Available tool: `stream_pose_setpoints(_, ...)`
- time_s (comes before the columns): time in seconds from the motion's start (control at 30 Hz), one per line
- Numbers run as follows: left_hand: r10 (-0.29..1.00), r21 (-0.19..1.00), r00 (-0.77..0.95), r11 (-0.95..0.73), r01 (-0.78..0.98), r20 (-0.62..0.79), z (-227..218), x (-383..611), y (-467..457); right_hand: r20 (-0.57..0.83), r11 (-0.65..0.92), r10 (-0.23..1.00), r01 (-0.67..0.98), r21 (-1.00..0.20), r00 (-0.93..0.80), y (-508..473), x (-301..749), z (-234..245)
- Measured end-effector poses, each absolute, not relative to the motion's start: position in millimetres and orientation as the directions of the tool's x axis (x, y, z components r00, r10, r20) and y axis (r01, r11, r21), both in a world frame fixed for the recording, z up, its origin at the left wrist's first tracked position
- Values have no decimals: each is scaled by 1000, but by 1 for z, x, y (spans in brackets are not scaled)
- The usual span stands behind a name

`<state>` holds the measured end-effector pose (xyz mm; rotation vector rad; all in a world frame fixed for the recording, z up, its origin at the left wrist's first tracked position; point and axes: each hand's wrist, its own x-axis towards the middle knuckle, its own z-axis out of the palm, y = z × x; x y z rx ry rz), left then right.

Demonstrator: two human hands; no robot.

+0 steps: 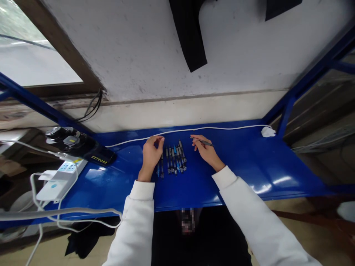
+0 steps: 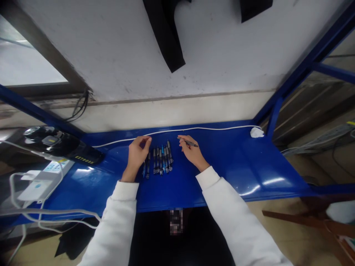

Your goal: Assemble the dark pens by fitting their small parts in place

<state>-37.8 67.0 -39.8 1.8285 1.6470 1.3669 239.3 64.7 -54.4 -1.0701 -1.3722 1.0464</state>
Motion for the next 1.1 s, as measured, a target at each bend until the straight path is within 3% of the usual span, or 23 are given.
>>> stream_pose_setpoints(0.1, 927, 670, -100, -185, 719, 363, -44, -48, 61, 244, 250, 968, 139, -958, -59, 64, 241, -54)
stream_pose_setpoints(0.23, 948, 597, -84, -122, 793, 306, -48, -51, 56, 271, 278, 960, 134, -951, -73, 64, 240, -51)
stream_pose_setpoints(0.47, 949, 708, -42, -203, 676, 312, -54, -54, 61, 206, 206, 978, -87, -975, 8, 68, 237, -51)
stream_pose_setpoints(0.7, 932, 652, 2, -256, 713, 364, -51, -61, 58, 89, 84, 996, -172, -981, -21, 69, 240, -51)
stream_pose_setpoints(0.87, 959, 587, 1, -175, 790, 284, -45, -69, 47, 107, 104, 994, -143, -984, -12, 68, 238, -47)
stream_pose_setpoints(1.1, 978, 644, -8, -131, 754, 209, -42, -68, 44, 225, 224, 974, 34, -974, 37, 66, 239, -45)
